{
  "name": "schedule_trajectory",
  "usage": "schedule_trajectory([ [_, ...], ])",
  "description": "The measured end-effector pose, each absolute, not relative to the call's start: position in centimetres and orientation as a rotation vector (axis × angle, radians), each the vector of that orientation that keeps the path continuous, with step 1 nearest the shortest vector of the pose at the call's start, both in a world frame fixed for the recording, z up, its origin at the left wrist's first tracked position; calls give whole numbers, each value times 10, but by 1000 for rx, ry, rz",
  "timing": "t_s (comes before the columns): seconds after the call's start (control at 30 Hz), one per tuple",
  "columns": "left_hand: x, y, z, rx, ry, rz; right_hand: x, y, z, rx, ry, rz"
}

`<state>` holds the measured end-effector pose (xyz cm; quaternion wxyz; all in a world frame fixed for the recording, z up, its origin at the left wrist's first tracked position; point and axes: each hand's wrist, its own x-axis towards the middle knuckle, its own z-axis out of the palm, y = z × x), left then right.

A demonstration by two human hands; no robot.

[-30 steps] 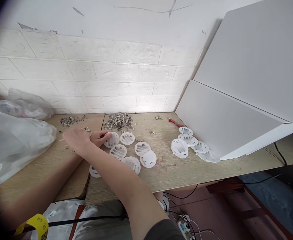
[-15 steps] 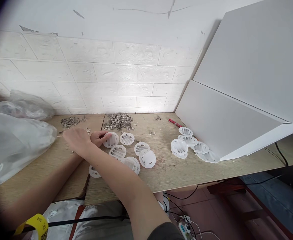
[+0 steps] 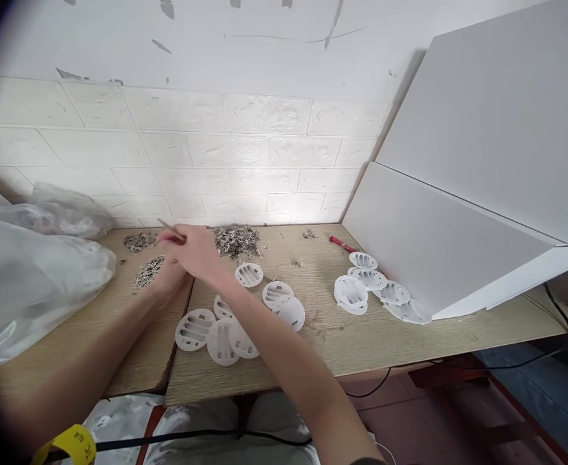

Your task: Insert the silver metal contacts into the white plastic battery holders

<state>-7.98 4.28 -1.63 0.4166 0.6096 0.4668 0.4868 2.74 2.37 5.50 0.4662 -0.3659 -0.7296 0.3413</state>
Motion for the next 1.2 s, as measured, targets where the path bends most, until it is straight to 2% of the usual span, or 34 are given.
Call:
schedule_trajectory([
  [0.2,-77,32,-9,1104,860,1132,83,22,34,-1084,-1798,600],
  [0.4,-67,29,-8,940,700,1059,93,28,2,-1068,-1435,834],
  [0.57,-66,25,-10,890,572,1010,91,30,-1,-980,-1036,1165],
  [0.67,-63,22,-12,912,489,1003,91,29,-1,-942,-956,1226],
  [1.0,-63,21,-11,886,522,1003,99,17,6,-1013,-1214,1215],
  [1.2,-63,23,-7,757,748,1050,100,19,1,-1151,-1391,910],
])
